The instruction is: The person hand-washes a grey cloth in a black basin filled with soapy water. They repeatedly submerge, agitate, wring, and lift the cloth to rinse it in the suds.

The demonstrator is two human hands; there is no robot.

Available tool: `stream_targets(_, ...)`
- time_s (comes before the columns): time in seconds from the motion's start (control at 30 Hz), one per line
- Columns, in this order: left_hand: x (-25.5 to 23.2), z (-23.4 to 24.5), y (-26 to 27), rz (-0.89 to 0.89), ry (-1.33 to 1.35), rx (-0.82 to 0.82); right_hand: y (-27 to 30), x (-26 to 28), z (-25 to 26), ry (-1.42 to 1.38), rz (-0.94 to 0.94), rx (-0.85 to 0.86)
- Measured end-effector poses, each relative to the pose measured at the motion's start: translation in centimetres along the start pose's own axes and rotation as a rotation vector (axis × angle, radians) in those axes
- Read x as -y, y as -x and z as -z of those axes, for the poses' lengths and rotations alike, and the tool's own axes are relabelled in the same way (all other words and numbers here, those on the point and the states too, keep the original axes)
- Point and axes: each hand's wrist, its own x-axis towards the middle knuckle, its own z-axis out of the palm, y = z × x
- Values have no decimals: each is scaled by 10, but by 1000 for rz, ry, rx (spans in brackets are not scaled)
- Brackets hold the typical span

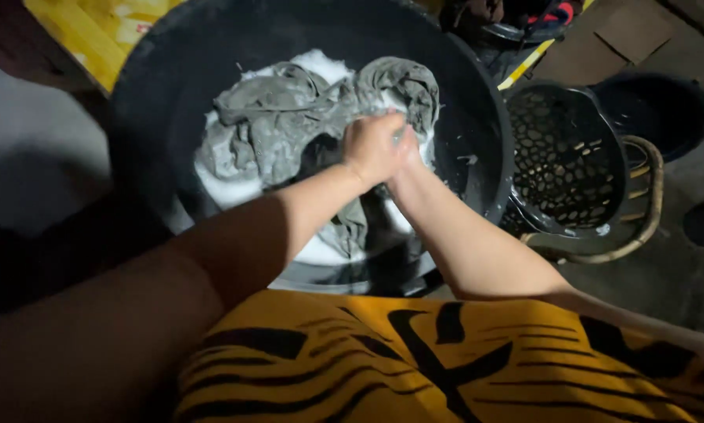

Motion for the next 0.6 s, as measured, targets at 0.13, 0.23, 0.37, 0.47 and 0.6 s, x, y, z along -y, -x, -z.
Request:
stream_targets(0.13, 26, 36, -19, 231, -22, 114, 50, 34, -183, 239, -331, -372)
stream_targets(0.23, 58, 32, -42, 278, 339, 118, 65, 53, -235, 503, -463, -414)
stream_targets(0.37, 19, 67, -22, -295, 470, 81, 65, 87, -244, 744, -134, -519)
stream_targets(0.47, 56, 52, 18, 204, 365, 633, 60, 145, -215, 159, 126, -292)
stream_targets(0.6, 126, 40, 8, 339, 629, 333, 87, 151, -257, 47, 202, -258)
